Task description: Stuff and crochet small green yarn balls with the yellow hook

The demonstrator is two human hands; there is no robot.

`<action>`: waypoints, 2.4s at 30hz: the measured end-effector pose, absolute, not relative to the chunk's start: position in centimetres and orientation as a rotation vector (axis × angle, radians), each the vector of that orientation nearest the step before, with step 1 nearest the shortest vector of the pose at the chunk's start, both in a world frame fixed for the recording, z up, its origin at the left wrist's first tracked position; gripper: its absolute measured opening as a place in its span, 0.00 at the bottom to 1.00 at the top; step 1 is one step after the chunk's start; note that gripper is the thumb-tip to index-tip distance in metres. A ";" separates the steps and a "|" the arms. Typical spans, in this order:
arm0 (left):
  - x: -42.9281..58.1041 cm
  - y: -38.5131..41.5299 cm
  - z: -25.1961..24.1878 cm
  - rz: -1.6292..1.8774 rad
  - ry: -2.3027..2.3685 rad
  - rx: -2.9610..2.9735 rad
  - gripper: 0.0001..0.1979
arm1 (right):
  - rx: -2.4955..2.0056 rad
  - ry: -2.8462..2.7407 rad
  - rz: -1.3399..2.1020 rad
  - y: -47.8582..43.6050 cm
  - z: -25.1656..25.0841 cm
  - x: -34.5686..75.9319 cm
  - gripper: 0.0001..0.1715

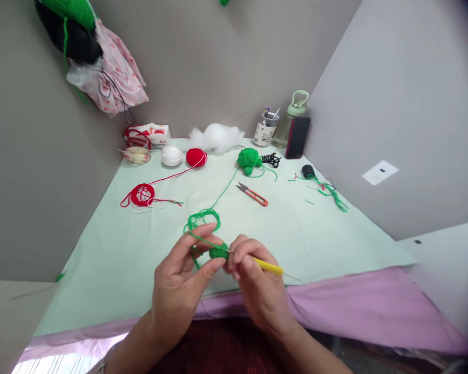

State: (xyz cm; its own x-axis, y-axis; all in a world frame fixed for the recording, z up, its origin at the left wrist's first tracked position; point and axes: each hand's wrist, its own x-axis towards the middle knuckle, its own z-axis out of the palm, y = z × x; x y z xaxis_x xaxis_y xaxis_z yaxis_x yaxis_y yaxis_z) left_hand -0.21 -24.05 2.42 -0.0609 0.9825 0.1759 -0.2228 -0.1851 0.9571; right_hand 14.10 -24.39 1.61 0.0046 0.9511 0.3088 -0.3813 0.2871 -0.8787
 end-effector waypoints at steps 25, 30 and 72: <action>-1.6 -22.0 4.3 0.913 0.723 0.634 0.38 | -0.746 -1.773 0.476 -23.7 2.2 18.4 0.10; -1.4 -22.1 4.3 0.966 0.782 0.654 0.38 | -0.741 -1.731 0.469 -24.3 1.4 18.4 0.14; -0.3 -22.7 3.2 1.384 1.191 1.286 0.25 | -0.816 -1.730 0.447 -25.7 0.0 17.2 0.23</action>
State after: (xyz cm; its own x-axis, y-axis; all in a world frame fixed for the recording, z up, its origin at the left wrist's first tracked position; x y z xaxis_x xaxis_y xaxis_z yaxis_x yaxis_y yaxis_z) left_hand -0.34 -22.71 3.18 -0.0799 0.9846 0.1555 0.0074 -0.1555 0.9878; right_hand 17.18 -25.66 0.01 -0.1447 0.7165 0.6824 0.2958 0.6895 -0.6611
